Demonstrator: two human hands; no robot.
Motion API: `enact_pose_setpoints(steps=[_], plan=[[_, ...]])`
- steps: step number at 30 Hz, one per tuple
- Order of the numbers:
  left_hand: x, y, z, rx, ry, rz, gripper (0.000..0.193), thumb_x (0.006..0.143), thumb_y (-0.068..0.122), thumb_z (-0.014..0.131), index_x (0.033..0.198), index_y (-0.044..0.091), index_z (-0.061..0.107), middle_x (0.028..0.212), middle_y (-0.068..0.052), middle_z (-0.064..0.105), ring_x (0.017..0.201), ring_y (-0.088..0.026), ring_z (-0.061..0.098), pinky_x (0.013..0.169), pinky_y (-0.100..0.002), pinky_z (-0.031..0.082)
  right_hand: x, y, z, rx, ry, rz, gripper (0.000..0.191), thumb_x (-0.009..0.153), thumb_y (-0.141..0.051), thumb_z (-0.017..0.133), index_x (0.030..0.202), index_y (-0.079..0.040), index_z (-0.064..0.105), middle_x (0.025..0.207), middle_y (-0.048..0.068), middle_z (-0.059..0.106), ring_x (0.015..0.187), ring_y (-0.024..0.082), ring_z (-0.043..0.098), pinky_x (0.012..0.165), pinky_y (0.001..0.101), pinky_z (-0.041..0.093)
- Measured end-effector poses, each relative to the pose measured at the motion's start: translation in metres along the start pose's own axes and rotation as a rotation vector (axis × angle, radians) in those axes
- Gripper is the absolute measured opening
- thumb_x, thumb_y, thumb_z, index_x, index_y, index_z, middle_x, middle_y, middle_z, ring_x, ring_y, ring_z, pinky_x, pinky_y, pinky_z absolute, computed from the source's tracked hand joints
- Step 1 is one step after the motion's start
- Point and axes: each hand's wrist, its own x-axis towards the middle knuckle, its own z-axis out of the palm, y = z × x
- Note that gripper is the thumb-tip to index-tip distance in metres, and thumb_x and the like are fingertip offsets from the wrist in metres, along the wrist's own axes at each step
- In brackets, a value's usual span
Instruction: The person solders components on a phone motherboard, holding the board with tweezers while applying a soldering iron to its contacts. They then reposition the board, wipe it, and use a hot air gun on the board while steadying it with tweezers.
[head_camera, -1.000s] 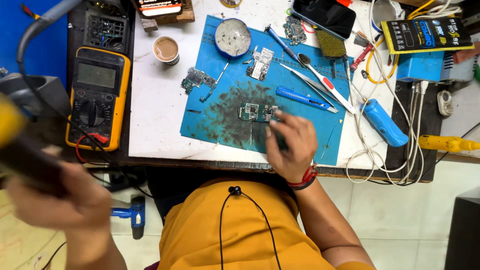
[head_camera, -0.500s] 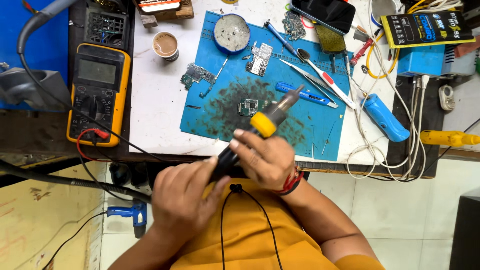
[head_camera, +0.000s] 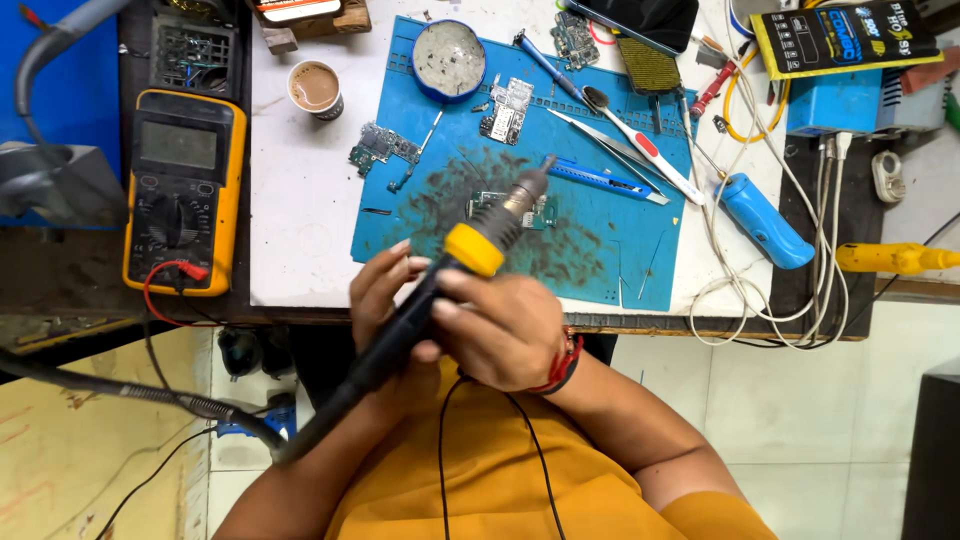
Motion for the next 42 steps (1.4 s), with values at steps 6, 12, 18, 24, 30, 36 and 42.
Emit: enact_pose_setpoints(steps=[6, 12, 18, 24, 30, 36, 42], plan=[[0.027, -0.011, -0.022, -0.102, 0.336, 0.155, 0.056, 0.105, 0.058, 0.049, 0.119, 0.004, 0.049, 0.117, -0.022, 0.064, 0.107, -0.031, 0.067, 0.101, -0.043, 0.055, 0.002, 0.028, -0.008, -0.201, 0.035, 0.389, 0.049, 0.094, -0.013, 0.077, 0.137, -0.005, 0.056, 0.135, 0.018, 0.064, 0.114, 0.035, 0.065, 0.095, 0.0427, 0.052], [0.039, 0.004, -0.034, -0.250, 0.348, 0.133, 0.046, 0.104, 0.049, 0.054, 0.116, 0.005, 0.047, 0.109, -0.023, 0.065, 0.105, -0.034, 0.070, 0.107, -0.050, 0.056, 0.005, 0.043, -0.003, -0.365, -0.179, 0.476, 0.034, 0.090, -0.017, 0.080, 0.121, -0.008, 0.069, 0.119, 0.009, 0.070, 0.113, 0.031, 0.061, 0.094, 0.0437, 0.044], [0.053, 0.015, -0.035, -0.419, 0.286, 0.054, 0.031, 0.099, 0.034, 0.062, 0.110, 0.011, 0.044, 0.089, -0.016, 0.061, 0.081, -0.030, 0.068, 0.093, -0.051, 0.057, 0.000, 0.054, -0.007, -0.285, -0.103, 0.465, 0.029, 0.090, -0.017, 0.079, 0.115, -0.007, 0.070, 0.119, 0.010, 0.069, 0.111, 0.031, 0.062, 0.094, 0.0432, 0.046], [0.078, 0.009, -0.029, -0.671, 0.245, 0.049, 0.031, 0.104, 0.037, 0.065, 0.108, 0.013, 0.045, 0.076, -0.011, 0.058, 0.061, -0.024, 0.057, 0.065, -0.038, 0.054, 0.004, 0.110, -0.060, -0.607, -0.044, 0.524, 0.015, 0.100, -0.016, 0.078, 0.110, -0.007, 0.073, 0.107, 0.014, 0.069, 0.100, 0.034, 0.063, 0.090, 0.0447, 0.048], [0.126, -0.011, -0.006, -0.798, 0.100, -0.153, 0.024, 0.112, 0.012, 0.068, 0.099, 0.007, 0.048, 0.070, -0.009, 0.055, 0.056, -0.017, 0.054, 0.057, -0.034, 0.050, 0.011, 0.135, -0.085, -0.604, -0.323, 0.634, 0.016, 0.091, -0.025, 0.085, 0.095, -0.011, 0.080, 0.089, 0.010, 0.068, 0.087, 0.033, 0.063, 0.076, 0.0453, 0.048], [0.182, -0.036, 0.034, -0.793, -0.094, -0.273, 0.025, 0.111, 0.004, 0.067, 0.092, 0.005, 0.051, 0.062, -0.005, 0.054, 0.052, -0.014, 0.059, 0.051, -0.030, 0.051, 0.013, 0.140, -0.091, -0.641, -0.375, 0.410, 0.013, 0.093, -0.020, 0.084, 0.091, -0.009, 0.076, 0.091, 0.007, 0.070, 0.084, 0.030, 0.066, 0.071, 0.0407, 0.050], [0.189, -0.051, 0.037, -0.789, -0.109, -0.271, 0.025, 0.112, 0.005, 0.064, 0.091, 0.005, 0.050, 0.062, -0.005, 0.054, 0.050, -0.013, 0.056, 0.050, -0.030, 0.051, -0.013, 0.118, -0.075, -0.217, 0.240, 0.602, 0.016, 0.101, -0.003, 0.081, 0.106, 0.002, 0.067, 0.094, 0.008, 0.077, 0.077, 0.013, 0.072, 0.066, 0.0224, 0.053]])
